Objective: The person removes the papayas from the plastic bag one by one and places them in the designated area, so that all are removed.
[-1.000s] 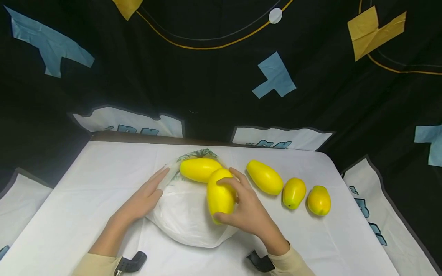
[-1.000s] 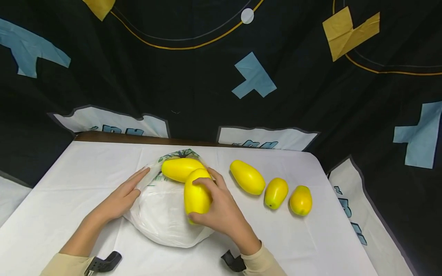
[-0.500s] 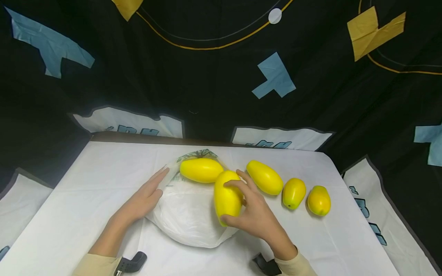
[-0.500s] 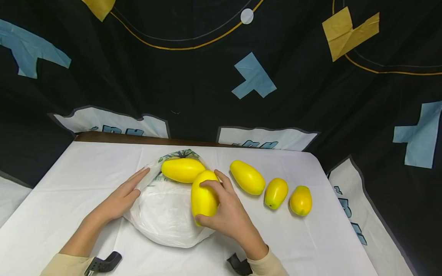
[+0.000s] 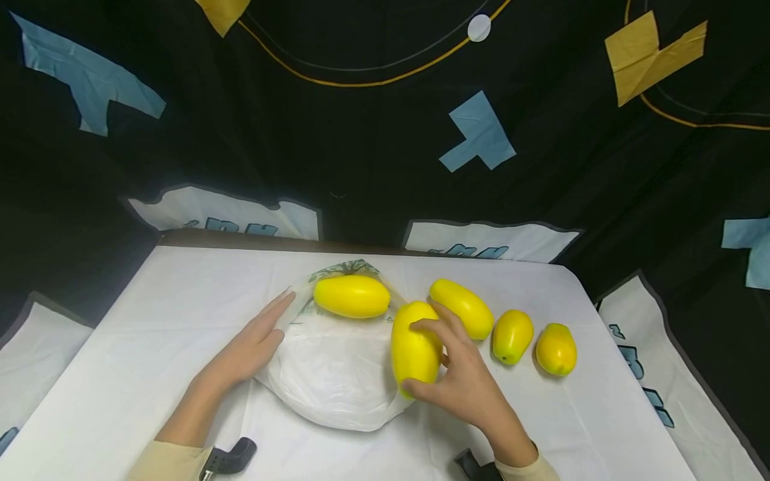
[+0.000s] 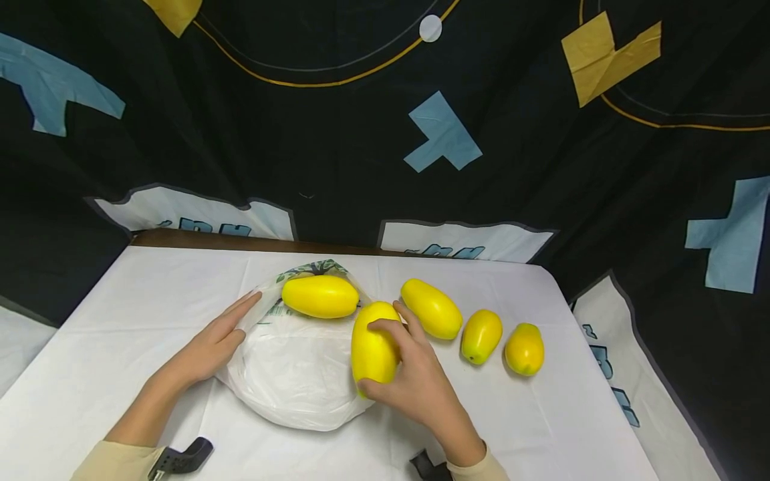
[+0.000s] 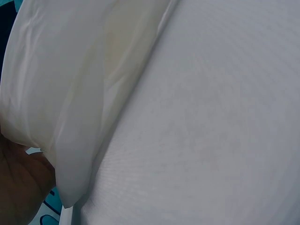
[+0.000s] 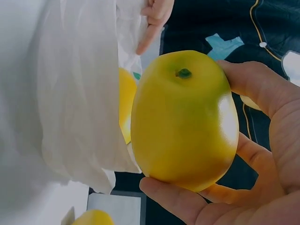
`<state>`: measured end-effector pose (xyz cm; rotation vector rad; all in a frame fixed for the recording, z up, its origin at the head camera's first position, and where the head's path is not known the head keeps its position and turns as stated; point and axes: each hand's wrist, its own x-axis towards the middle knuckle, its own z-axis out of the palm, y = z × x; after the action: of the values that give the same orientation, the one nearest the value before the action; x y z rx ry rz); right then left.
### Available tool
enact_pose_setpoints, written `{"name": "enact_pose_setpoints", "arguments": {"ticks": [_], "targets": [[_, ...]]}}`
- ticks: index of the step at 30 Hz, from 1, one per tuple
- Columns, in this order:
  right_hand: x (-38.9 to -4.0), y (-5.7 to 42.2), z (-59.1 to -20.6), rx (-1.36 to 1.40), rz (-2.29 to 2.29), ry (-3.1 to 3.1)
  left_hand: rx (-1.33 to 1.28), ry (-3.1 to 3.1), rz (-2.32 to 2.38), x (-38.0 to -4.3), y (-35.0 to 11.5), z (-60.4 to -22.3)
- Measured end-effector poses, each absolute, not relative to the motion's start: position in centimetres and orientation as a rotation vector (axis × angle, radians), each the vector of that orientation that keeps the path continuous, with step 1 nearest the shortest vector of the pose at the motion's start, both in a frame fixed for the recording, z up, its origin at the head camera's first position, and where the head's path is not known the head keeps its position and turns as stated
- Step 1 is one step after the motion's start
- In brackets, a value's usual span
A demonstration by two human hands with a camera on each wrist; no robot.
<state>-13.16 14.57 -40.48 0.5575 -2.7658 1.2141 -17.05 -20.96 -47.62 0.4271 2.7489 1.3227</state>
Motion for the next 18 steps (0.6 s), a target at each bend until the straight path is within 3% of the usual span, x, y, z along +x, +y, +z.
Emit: {"name": "enact_pose_setpoints", "arguments": {"ticks": [18], "targets": [[-12.2,16.3,-40.8,0.452,1.191,-2.798,0.42,2.765,1.296,-17.1,-20.9,-47.5]]}}
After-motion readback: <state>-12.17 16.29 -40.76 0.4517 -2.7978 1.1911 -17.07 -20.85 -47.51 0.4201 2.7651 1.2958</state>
